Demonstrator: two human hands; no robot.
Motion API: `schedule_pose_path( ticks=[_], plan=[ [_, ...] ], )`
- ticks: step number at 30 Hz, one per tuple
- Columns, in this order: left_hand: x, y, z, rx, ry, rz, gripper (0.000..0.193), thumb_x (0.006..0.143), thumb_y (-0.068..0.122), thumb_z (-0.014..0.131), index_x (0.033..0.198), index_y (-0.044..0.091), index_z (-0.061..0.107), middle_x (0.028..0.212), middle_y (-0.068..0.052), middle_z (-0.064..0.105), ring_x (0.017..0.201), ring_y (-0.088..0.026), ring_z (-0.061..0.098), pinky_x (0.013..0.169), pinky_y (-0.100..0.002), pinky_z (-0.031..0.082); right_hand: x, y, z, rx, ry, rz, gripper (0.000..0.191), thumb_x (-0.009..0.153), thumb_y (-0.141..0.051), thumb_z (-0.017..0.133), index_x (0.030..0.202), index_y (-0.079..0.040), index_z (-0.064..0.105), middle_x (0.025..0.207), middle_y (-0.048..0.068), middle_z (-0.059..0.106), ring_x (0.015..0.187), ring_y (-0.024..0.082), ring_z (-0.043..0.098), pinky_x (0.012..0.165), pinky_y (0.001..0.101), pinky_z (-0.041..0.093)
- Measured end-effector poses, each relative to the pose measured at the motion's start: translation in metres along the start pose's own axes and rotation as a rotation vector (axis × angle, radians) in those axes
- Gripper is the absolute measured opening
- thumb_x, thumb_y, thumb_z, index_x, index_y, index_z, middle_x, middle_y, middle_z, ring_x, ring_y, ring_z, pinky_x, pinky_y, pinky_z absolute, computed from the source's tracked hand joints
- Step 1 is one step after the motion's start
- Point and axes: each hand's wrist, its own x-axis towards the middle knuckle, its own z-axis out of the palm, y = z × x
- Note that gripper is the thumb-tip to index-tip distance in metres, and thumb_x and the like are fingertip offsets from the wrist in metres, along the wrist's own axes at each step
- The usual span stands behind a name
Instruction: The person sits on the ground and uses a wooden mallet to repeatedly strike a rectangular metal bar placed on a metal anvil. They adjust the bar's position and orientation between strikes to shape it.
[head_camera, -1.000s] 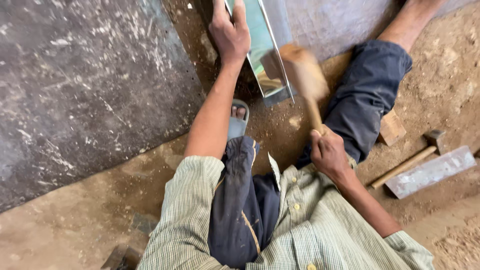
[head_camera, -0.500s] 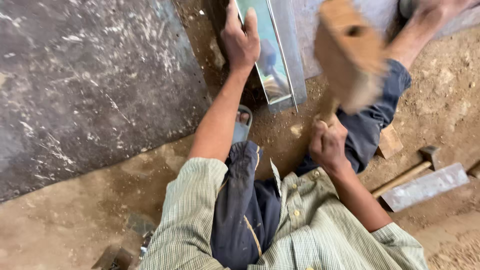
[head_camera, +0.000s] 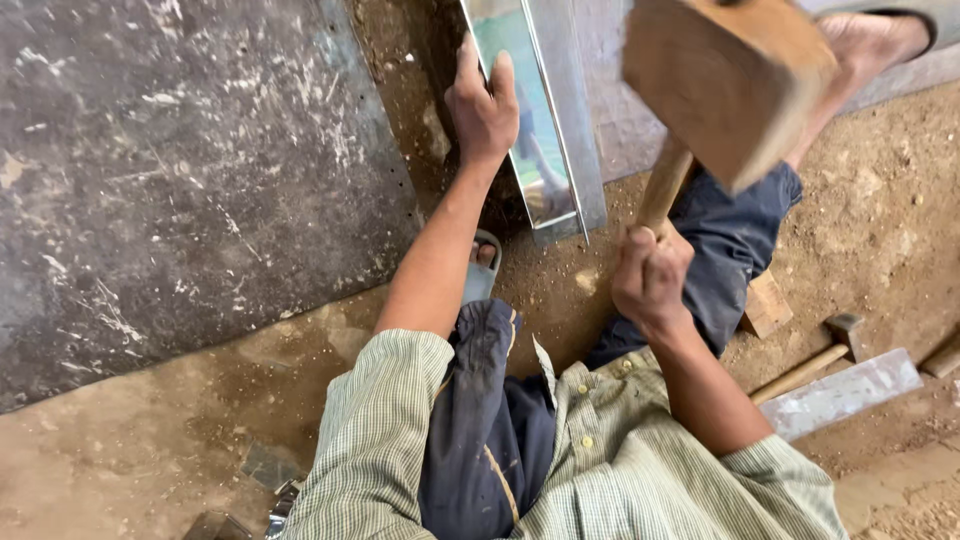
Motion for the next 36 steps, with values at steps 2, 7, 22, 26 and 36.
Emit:
schedule_pose_path(
  ticks=[2, 7, 22, 26, 36],
  plan=[
    [0.001, 0.003, -0.001, -0.041, -0.031, 0.010, 0.057, 0.106, 0.036, 0.050, 0.144, -0.005, 0.051, 0.097, -0.020, 0.075, 0.084, -0.027, 0.078, 0.076, -0.042, 0.064, 0.007, 0.000, 0.002, -0.195, -0.007, -0.169, 0.036, 0.114, -0.017, 0.047, 0.085, 0.003, 0.054, 0.076, 0.018, 0.049, 0.064, 0.030, 0.049, 0.062, 0.0412, 0.039],
    [0.002, 0.011, -0.003, -0.026, -0.033, -0.081, 0.059, 0.099, 0.035, 0.049, 0.140, -0.006, 0.051, 0.082, -0.015, 0.074, 0.069, -0.027, 0.075, 0.061, -0.040, 0.061, 0.028, -0.008, 0.002, -0.089, 0.025, -0.088, 0.040, 0.110, -0.015, 0.045, 0.074, 0.000, 0.051, 0.067, 0.013, 0.053, 0.053, 0.025, 0.052, 0.052, 0.0391, 0.040],
    [0.005, 0.032, -0.011, 0.129, 0.112, 0.261, 0.057, 0.109, 0.040, 0.057, 0.141, -0.006, 0.047, 0.132, -0.032, 0.061, 0.120, -0.044, 0.066, 0.100, -0.050, 0.055, 0.081, -0.010, 0.018, -0.119, -0.042, -0.122, 0.052, 0.114, -0.024, 0.043, 0.067, -0.002, 0.049, 0.063, 0.014, 0.052, 0.052, 0.029, 0.053, 0.051, 0.0420, 0.040],
    [0.006, 0.031, -0.012, 0.010, -0.003, -0.052, 0.057, 0.100, 0.039, 0.056, 0.133, -0.006, 0.059, 0.118, -0.031, 0.071, 0.112, -0.045, 0.071, 0.092, -0.048, 0.057, 0.098, -0.007, 0.023, -0.190, 0.092, -0.357, 0.052, 0.117, -0.021, 0.035, 0.070, -0.004, 0.048, 0.064, 0.011, 0.050, 0.055, 0.029, 0.053, 0.056, 0.0440, 0.041],
    [0.008, 0.023, -0.009, 0.099, 0.037, 0.062, 0.057, 0.101, 0.036, 0.057, 0.136, -0.009, 0.054, 0.122, -0.034, 0.067, 0.113, -0.048, 0.067, 0.096, -0.050, 0.055, 0.129, -0.011, 0.030, -0.222, 0.007, -0.297, 0.053, 0.117, -0.020, 0.039, 0.068, -0.003, 0.046, 0.062, 0.013, 0.047, 0.050, 0.026, 0.047, 0.051, 0.0420, 0.038]
  ],
)
